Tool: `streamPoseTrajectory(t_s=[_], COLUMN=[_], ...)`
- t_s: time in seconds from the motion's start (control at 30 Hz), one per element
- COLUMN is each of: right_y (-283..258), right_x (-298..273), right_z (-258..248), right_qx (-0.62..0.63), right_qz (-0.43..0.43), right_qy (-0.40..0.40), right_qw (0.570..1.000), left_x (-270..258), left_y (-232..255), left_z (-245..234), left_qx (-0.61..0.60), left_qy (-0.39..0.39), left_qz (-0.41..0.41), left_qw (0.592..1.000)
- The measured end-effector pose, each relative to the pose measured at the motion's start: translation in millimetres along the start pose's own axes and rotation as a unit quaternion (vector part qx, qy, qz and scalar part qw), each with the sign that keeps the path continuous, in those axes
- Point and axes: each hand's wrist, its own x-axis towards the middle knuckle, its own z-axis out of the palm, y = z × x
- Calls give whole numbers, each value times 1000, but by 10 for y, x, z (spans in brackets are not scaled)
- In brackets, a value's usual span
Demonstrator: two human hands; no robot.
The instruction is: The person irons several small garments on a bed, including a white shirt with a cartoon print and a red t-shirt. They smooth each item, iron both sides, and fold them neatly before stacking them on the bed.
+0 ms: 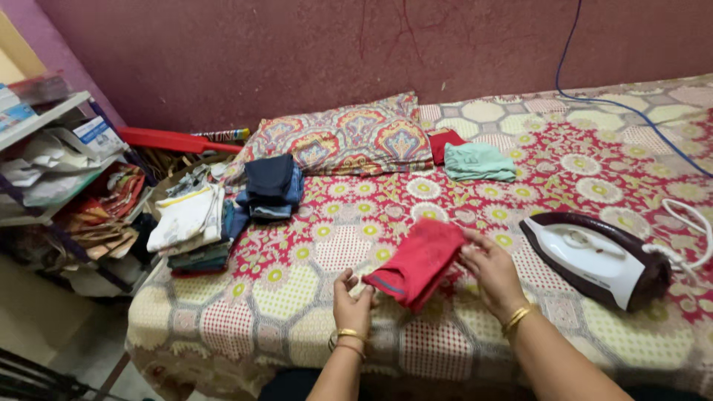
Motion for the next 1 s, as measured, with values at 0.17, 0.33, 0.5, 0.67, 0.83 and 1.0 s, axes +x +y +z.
streamPoseTrajectory(t_s=[0.17,0.33,0.5,0.67,0.83,1.0], right_y=[501,603,578,450,256,157], right_x=[-376,-487,-548,-598,-637,-489], right_z=[-668,-740,-636,-491,-129,110], right_qx=[-199,-336,-388,-422,-510,-456], right_qz=[21,-81,-141,-153,-191,-138], right_qy=[55,12,0,-5,11,11], right_qw=[978,938,911,894,839,879], left_x=[-268,-780,-1039,-880,-809,-848], left_y=[-164,88,468,750,1305,1921], left_z=[148,357,402,447,690,798], left_qx=[113,386,441,414,289,143], left_qy=[11,-135,-200,-142,-115,-125], left_qz=[132,203,288,270,268,239], left_qw=[985,890,826,857,912,952])
